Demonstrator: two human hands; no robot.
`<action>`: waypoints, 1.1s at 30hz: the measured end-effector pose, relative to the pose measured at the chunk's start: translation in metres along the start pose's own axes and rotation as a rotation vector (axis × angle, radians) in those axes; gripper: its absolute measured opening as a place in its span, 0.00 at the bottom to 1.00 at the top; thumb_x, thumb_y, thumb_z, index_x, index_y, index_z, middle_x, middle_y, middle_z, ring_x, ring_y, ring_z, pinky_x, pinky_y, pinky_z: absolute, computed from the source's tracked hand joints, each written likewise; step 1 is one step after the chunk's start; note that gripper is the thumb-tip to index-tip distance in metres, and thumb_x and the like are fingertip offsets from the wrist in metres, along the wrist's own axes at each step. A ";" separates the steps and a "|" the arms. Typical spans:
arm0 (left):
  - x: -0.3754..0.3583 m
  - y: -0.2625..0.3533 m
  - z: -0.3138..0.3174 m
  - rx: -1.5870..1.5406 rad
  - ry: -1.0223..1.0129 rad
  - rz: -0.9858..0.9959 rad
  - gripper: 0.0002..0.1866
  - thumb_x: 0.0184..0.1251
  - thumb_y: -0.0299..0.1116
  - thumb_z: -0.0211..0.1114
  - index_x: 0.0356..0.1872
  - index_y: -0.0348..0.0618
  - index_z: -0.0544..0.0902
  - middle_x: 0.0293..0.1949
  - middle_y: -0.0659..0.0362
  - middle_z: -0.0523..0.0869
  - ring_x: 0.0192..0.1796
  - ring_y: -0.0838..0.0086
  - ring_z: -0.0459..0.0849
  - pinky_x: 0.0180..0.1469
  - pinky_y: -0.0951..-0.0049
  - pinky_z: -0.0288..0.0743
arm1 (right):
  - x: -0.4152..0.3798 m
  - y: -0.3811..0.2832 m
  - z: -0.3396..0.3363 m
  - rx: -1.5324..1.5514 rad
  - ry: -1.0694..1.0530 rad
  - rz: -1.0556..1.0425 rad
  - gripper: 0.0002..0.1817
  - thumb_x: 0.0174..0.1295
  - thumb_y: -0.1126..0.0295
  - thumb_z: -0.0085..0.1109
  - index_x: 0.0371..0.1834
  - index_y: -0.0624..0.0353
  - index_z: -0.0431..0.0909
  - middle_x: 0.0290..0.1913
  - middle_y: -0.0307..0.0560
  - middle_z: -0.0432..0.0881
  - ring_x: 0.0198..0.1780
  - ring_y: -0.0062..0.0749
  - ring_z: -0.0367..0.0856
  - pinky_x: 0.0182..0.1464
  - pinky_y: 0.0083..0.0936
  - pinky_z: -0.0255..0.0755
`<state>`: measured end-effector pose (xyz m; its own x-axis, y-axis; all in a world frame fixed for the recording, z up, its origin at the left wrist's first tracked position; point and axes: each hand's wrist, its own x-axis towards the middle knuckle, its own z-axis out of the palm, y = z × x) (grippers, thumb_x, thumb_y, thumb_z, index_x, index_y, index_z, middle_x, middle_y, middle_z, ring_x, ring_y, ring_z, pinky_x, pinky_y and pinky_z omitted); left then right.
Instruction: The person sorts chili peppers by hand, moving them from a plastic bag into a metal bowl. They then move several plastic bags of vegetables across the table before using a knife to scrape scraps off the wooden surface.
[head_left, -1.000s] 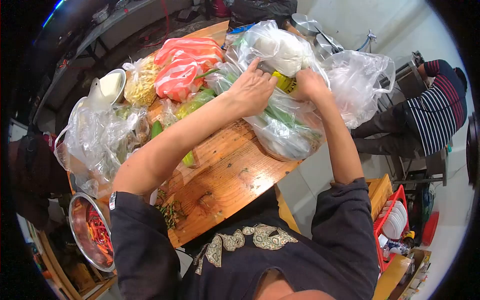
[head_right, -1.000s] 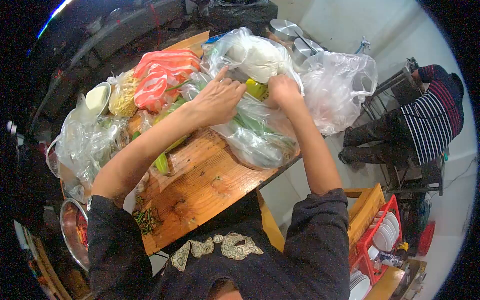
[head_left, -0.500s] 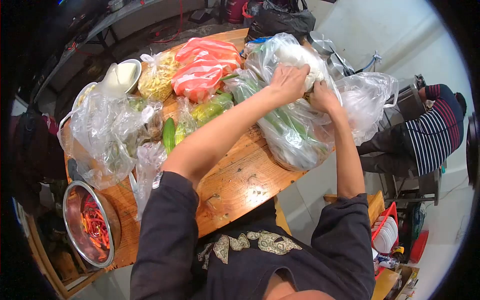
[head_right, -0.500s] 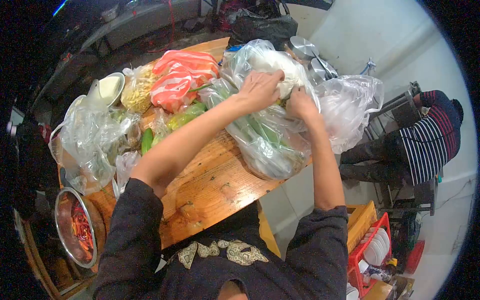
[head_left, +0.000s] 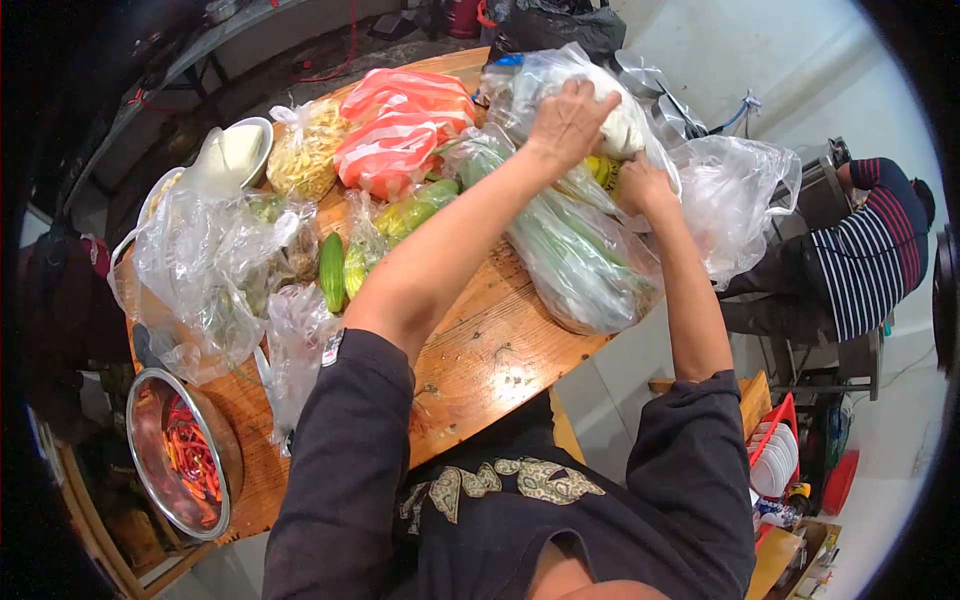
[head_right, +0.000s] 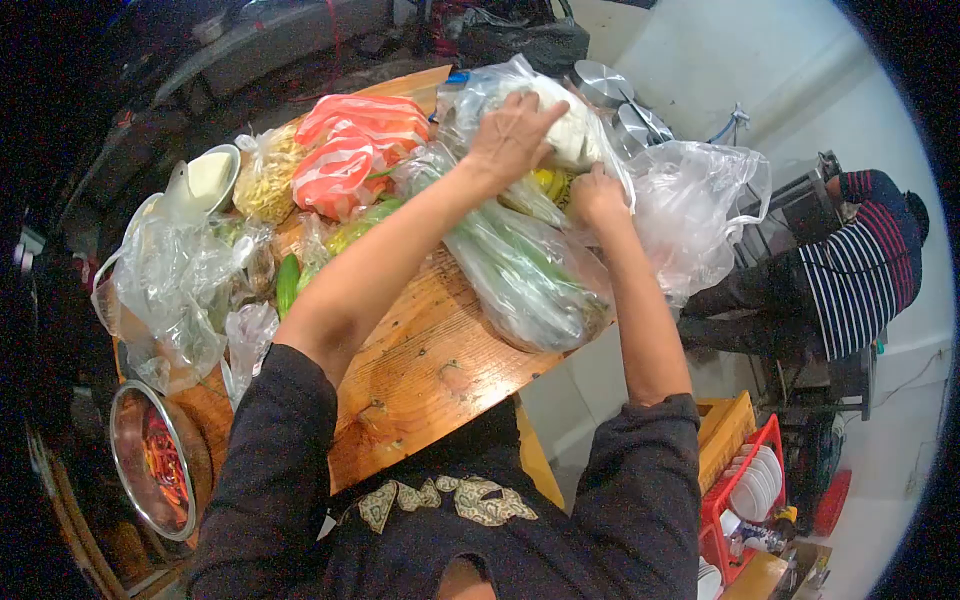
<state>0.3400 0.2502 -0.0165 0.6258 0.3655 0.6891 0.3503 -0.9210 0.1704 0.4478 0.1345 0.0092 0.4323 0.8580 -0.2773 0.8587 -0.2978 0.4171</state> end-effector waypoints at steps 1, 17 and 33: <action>0.003 -0.002 -0.004 -0.008 -0.023 -0.023 0.33 0.53 0.35 0.74 0.63 0.57 0.73 0.45 0.52 0.80 0.52 0.57 0.81 0.45 0.61 0.83 | 0.005 0.004 0.005 0.037 0.004 0.005 0.20 0.55 0.69 0.61 0.51 0.64 0.84 0.59 0.56 0.79 0.64 0.48 0.75 0.61 0.37 0.76; -0.011 0.001 -0.007 -0.070 -0.164 0.011 0.32 0.58 0.35 0.71 0.65 0.54 0.69 0.49 0.47 0.78 0.37 0.52 0.88 0.38 0.56 0.82 | 0.013 -0.003 0.043 -0.098 0.384 -0.183 0.08 0.54 0.74 0.57 0.31 0.62 0.86 0.37 0.58 0.86 0.41 0.46 0.87 0.41 0.37 0.81; -0.035 -0.001 -0.035 -0.025 -0.440 0.008 0.27 0.41 0.38 0.77 0.47 0.46 0.81 0.52 0.50 0.78 0.58 0.55 0.78 0.53 0.57 0.79 | 0.001 -0.012 0.019 -0.158 0.236 -0.110 0.11 0.58 0.66 0.57 0.37 0.50 0.89 0.41 0.47 0.89 0.44 0.36 0.89 0.43 0.33 0.81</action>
<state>0.2928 0.2338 -0.0161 0.8673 0.3764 0.3258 0.3311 -0.9249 0.1871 0.4432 0.1315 -0.0127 0.2469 0.9607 -0.1270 0.8354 -0.1447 0.5303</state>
